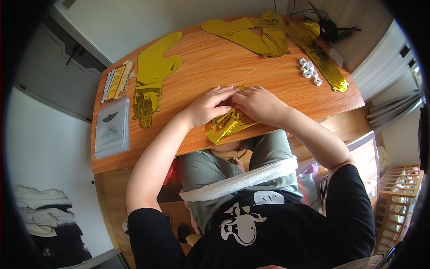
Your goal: Folding and organizing gold foil balloons at a desk.
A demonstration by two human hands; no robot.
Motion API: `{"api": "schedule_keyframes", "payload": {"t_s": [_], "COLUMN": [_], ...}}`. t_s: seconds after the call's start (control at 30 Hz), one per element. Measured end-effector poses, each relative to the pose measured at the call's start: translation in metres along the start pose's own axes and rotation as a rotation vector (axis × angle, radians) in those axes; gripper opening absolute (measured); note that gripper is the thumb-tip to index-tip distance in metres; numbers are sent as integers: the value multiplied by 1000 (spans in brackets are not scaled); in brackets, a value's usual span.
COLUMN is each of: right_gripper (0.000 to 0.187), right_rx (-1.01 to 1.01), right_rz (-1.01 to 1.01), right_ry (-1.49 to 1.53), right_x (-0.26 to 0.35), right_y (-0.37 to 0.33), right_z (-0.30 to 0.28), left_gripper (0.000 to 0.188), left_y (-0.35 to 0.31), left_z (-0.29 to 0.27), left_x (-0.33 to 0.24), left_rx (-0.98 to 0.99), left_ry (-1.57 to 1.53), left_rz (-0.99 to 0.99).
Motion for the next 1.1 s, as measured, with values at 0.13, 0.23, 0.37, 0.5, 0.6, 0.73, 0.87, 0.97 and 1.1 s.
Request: {"api": "schedule_keyframes", "payload": {"t_s": [0.13, 0.23, 0.37, 0.5, 0.6, 0.73, 0.87, 0.97, 1.1], "right_gripper": [18, 17, 19, 18, 17, 18, 18, 22, 29], "right_rx": [11, -158, -5, -51, -106, -3, -9, 58, 145], "right_rz": [75, 65, -11, 129, 130, 186, 98, 77, 84], "right_ry": [-16, -46, -152, -8, 134, 306, 298, 265, 271], "right_x": [5, 14, 33, 50, 42, 17, 10, 5, 3], "right_y": [-1, -5, -24, -36, -39, -37, -35, -28, -25], "right_z": [0, -8, -10, -10, -9, -9, -10, -15, -17], "left_gripper": [63, 63, 61, 48, 40, 47, 54, 52, 53], "left_y": [2, 0, 3, 2, -7, -22, -26, -25, -8], "left_z": [4, 5, 4, 4, 11, 28, 26, 14, -2], "left_x": [3, 8, 1, -1, -12, -38, -47, -35, -21], "left_rx": [-15, -51, -45, -47, -95, -76, 34, 92, 68], "left_ry": [0, -16, 125, 90, 269, 564, 699, 654, 454], "left_rz": [-23, -57, 54, 56, 21, -150, -205, -225, -152]}}
Point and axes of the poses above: each hand's wrist, its own y-axis towards the middle knuckle, its own z-axis out of the palm, x = y × z, the point moved 4 cm from there along y, towards the middle knuckle, and after that the axes turned 8 degrees about z, right-handed, at the moved point
